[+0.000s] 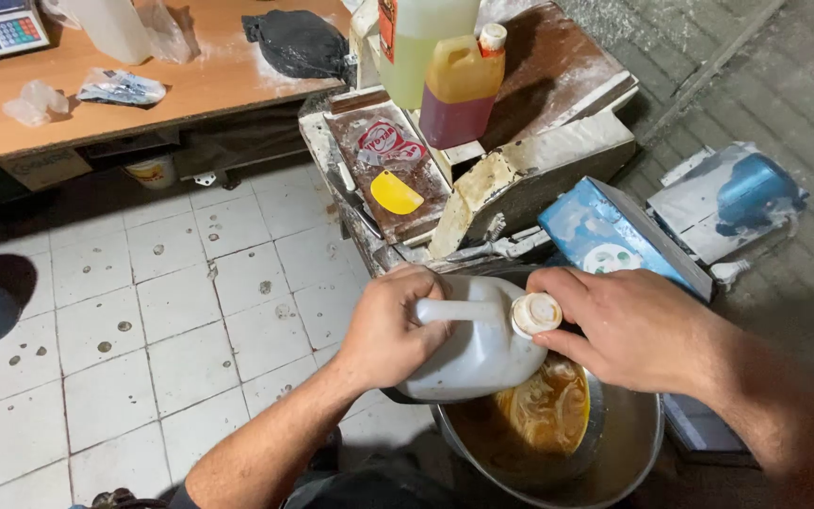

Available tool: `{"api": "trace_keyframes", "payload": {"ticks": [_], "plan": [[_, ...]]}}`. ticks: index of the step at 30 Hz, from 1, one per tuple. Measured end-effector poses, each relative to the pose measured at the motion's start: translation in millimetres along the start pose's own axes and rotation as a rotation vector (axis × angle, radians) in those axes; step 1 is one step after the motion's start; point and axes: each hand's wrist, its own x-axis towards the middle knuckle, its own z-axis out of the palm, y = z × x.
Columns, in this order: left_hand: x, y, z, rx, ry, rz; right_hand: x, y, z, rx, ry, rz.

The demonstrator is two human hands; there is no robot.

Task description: Pouring various liquid ingredients and a bowl of flour into an industrial mixer.

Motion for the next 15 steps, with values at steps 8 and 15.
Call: {"api": "trace_keyframes", "payload": {"ticks": [8,15], "plan": [[-9.9,-8.1,-26.7,-0.185,0.03,-0.053,20.0,-36.0,-8.1,-0.189,-0.003,0.009],[-18.1,-19.6,-111.2,-0.215,0.081,-0.048,74.6,-96.3,-13.2,-0.168,0.031,0.003]]}}
